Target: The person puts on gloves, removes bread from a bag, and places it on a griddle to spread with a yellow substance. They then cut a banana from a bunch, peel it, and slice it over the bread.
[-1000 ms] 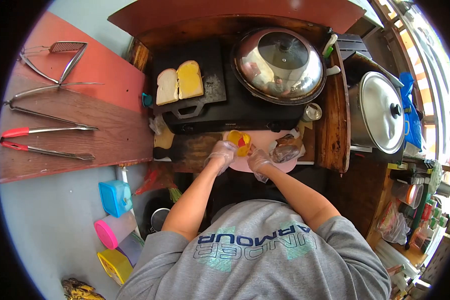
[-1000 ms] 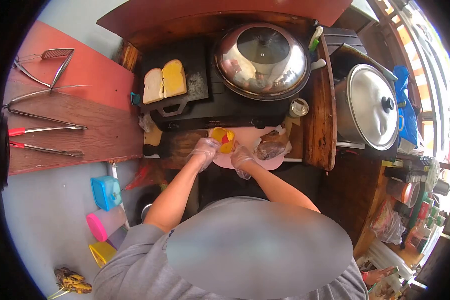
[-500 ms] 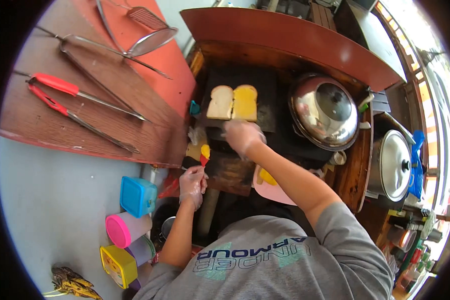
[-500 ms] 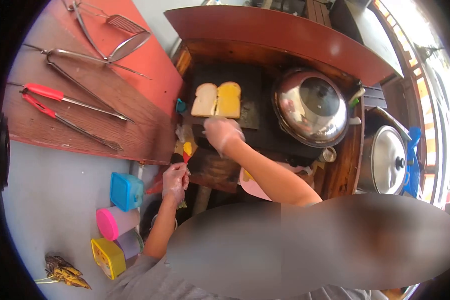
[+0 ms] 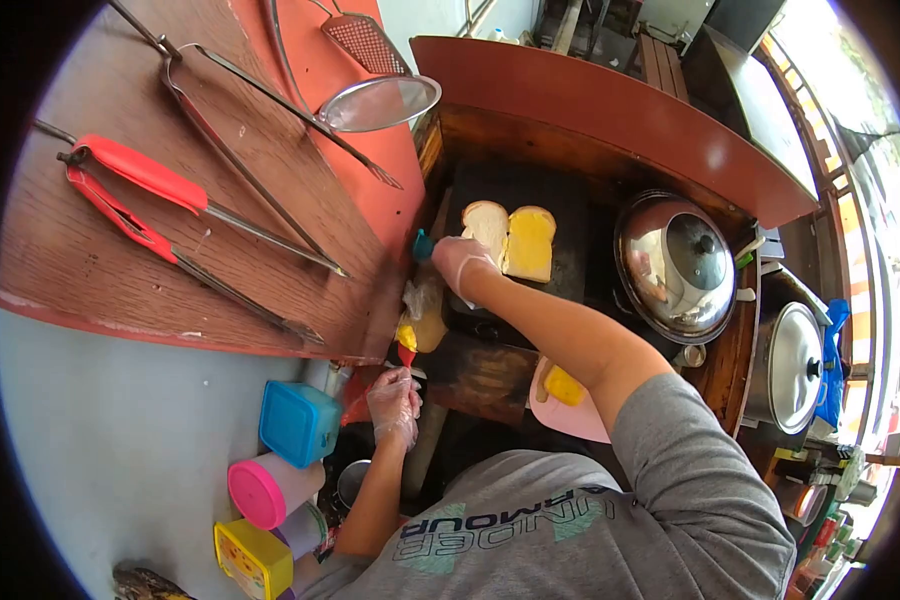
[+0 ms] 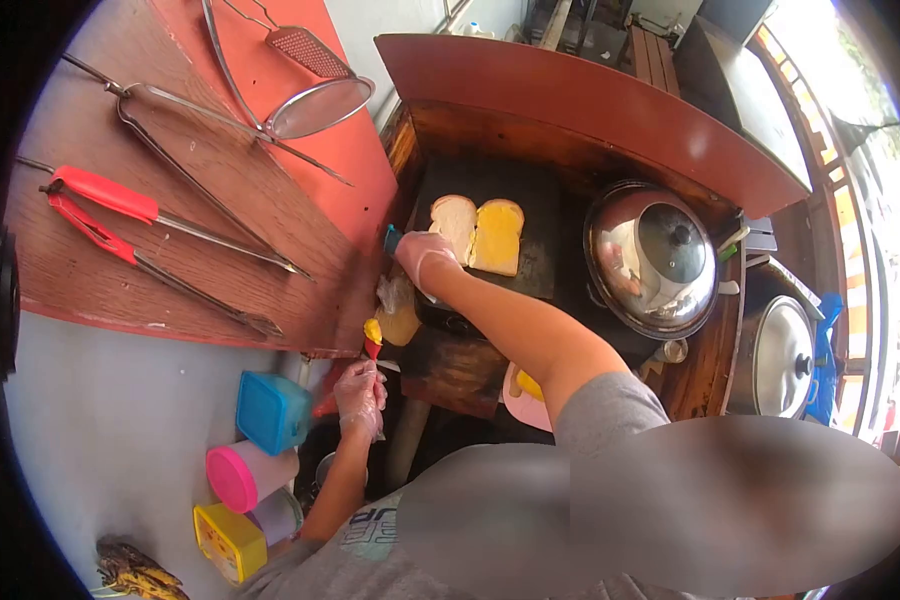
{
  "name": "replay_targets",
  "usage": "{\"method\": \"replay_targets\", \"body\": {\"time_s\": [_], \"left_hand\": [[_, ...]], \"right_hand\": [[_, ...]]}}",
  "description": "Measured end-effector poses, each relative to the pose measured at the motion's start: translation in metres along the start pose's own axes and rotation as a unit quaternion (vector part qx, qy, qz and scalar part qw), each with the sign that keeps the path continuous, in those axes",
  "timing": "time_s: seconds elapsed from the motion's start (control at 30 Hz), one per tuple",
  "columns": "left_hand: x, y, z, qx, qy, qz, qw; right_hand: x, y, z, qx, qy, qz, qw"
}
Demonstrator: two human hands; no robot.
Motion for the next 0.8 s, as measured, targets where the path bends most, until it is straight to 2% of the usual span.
{"method": "replay_targets", "body": {"time_s": [0.07, 0.2, 0.23, 0.27, 0.3, 0.37, 0.4, 0.43, 0.47, 0.5, 0.53, 0.57, 0.63, 0.67, 0.7, 0.73, 0.77, 0.8], "left_hand": [[-0.008, 0.002, -0.012, 0.02, 0.005, 0.003, 1.0], [-0.024, 0.018, -0.046, 0.043, 0.007, -0.002, 0.999], [-0.029, 0.023, -0.057, 0.045, 0.004, -0.001, 0.999], [-0.034, 0.032, -0.07, 0.001, -0.024, -0.022, 0.999], [-0.04, 0.041, -0.085, -0.042, -0.051, -0.044, 0.997], [-0.06, 0.06, -0.123, -0.082, -0.117, -0.131, 0.981], [-0.072, 0.064, -0.145, -0.091, -0.155, -0.188, 0.966], [-0.089, 0.073, -0.166, -0.177, -0.197, -0.332, 0.905], [-0.099, 0.084, -0.189, -0.247, -0.199, -0.35, 0.881], [-0.105, 0.1, -0.214, -0.278, -0.218, -0.353, 0.867], [-0.116, 0.106, -0.237, -0.283, -0.233, -0.397, 0.842], [-0.125, 0.113, -0.259, -0.338, -0.246, -0.43, 0.8], [-0.139, 0.115, -0.297, -0.449, -0.282, -0.471, 0.705], [-0.14, 0.111, -0.299, -0.448, -0.287, -0.469, 0.704], [-0.138, 0.103, -0.306, -0.478, -0.334, -0.466, 0.666], [-0.138, 0.097, -0.312, -0.506, -0.377, -0.461, 0.624], [-0.136, 0.095, -0.307, -0.504, -0.379, -0.463, 0.623], [-0.13, 0.094, -0.295, -0.462, -0.407, -0.421, 0.666]], "right_hand": [[0.009, 0.018, 0.012, -0.07, 0.059, -0.05, 0.994], [0.025, 0.059, 0.017, -0.046, 0.084, -0.115, 0.989], [0.039, 0.086, 0.027, -0.115, 0.133, -0.198, 0.964], [0.057, 0.115, 0.033, -0.182, 0.179, -0.278, 0.926], [0.068, 0.148, 0.018, -0.297, 0.248, -0.285, 0.877], [0.092, 0.186, -0.007, -0.413, 0.285, -0.296, 0.813], [0.094, 0.191, -0.017, -0.411, 0.286, -0.299, 0.812], [0.092, 0.203, -0.044, -0.58, 0.215, -0.324, 0.716], [0.089, 0.206, -0.068, -0.724, 0.137, -0.335, 0.588], [0.09, 0.21, -0.067, -0.723, 0.142, -0.337, 0.586], [0.09, 0.208, -0.067, -0.738, 0.126, -0.336, 0.571], [0.091, 0.205, -0.068, -0.753, 0.11, -0.336, 0.556], [0.09, 0.205, -0.07, -0.735, 0.109, -0.356, 0.566], [0.088, 0.206, -0.071, -0.731, 0.12, -0.351, 0.572], [0.086, 0.207, -0.071, -0.727, 0.132, -0.344, 0.579], [0.086, 0.209, -0.074, -0.737, 0.139, -0.352, 0.56], [0.085, 0.21, -0.075, -0.737, 0.142, -0.352, 0.559], [0.085, 0.21, -0.074, -0.734, 0.138, -0.366, 0.555]]}}
Point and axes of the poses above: each hand's wrist, its own x-axis away from the middle knuckle, its own z-axis out of the back of the hand, y = z × x, the point moved 8 cm from there along -x, towards the middle knuckle, and after that the axes turned 15 degrees about -z, right-handed, at the moved point
